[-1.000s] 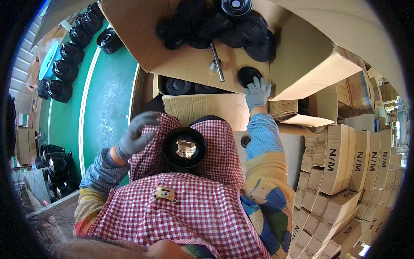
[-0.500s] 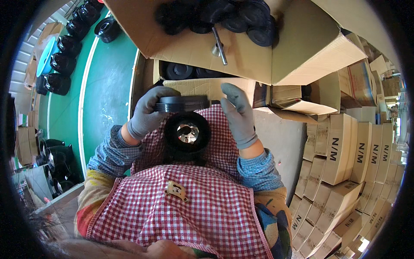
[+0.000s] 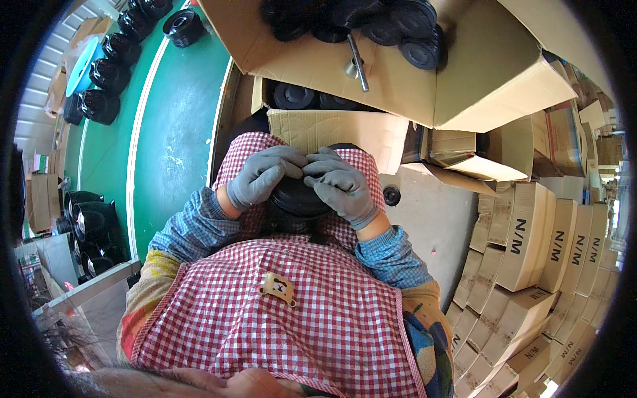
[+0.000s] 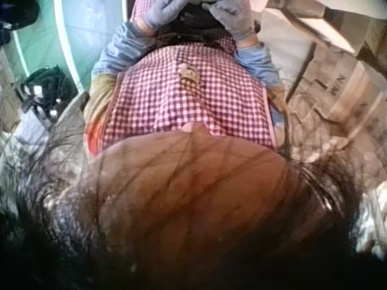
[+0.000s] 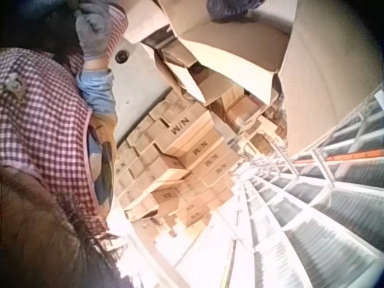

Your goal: The person repeatedly picks up black circular components from a cardboard box, places them on a green workbench, and uses a metal tool to press or adjust the center of each part. The person then places the finished parts back on the workbench and repeats the process with additional components.

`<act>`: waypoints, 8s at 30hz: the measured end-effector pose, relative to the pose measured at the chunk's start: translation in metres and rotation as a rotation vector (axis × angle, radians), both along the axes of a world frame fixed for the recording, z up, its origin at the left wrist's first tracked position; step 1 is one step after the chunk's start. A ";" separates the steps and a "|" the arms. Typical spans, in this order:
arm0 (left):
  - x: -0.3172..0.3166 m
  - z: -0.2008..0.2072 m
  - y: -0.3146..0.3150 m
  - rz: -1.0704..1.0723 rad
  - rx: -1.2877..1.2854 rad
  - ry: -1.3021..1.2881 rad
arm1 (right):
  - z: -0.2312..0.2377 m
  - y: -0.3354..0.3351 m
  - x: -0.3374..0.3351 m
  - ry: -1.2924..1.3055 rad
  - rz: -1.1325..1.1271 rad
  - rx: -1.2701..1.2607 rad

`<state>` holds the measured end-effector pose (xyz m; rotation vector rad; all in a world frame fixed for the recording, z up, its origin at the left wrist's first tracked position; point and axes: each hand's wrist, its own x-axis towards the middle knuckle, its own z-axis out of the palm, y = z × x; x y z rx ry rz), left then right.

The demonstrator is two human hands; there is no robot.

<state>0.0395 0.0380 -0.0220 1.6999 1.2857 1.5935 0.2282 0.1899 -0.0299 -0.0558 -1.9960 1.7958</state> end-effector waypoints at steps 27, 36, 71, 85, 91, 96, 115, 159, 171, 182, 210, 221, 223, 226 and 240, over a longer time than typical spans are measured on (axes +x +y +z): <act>0.027 0.029 -0.022 0.066 -0.184 0.580 | -0.003 -0.003 -0.007 -0.093 -0.053 0.153; 0.022 0.047 -0.011 0.023 -0.177 0.603 | -0.006 0.015 -0.013 -0.126 0.001 0.246; -0.025 0.004 -0.008 0.505 -0.577 0.641 | 0.062 -0.023 0.015 -0.171 0.197 0.714; -0.018 0.017 -0.007 0.433 -0.546 0.826 | 0.043 0.002 0.016 -0.286 0.211 0.718; -0.037 -0.008 0.069 0.004 -0.876 0.266 | 0.052 -0.022 -0.032 -0.172 0.378 1.046; -0.041 0.003 0.068 -0.215 -0.757 0.079 | 0.038 0.047 -0.025 -0.179 0.373 1.102; -0.030 -0.059 0.096 -0.537 -0.374 0.335 | 0.011 -0.011 -0.049 0.098 0.333 0.998; -0.056 0.061 0.045 -0.076 -0.825 0.589 | 0.066 0.052 -0.026 -0.231 0.249 1.043; -0.066 -0.049 0.101 0.321 0.127 0.387 | 0.045 0.015 -0.053 -0.154 0.442 -0.126; 0.048 0.048 0.035 -0.011 0.073 0.546 | 0.052 0.032 -0.053 -0.272 0.521 -0.692; -0.066 0.031 -0.060 0.327 -0.141 0.208 | -0.050 0.162 -0.078 -0.426 -0.285 -0.117; -0.028 -0.006 -0.087 0.083 -0.377 1.003 | -0.095 0.238 -0.144 -0.962 -0.915 0.861; -0.053 0.018 -0.095 0.090 -0.599 1.065 | -0.092 0.246 -0.126 -0.296 -1.066 1.143; -0.079 0.048 -0.135 0.563 -0.479 0.397 | -0.025 0.183 -0.095 -0.238 -0.479 0.409; -0.439 -0.042 -0.218 1.401 0.012 -0.863 | -0.064 0.043 -0.016 -0.609 -0.423 0.652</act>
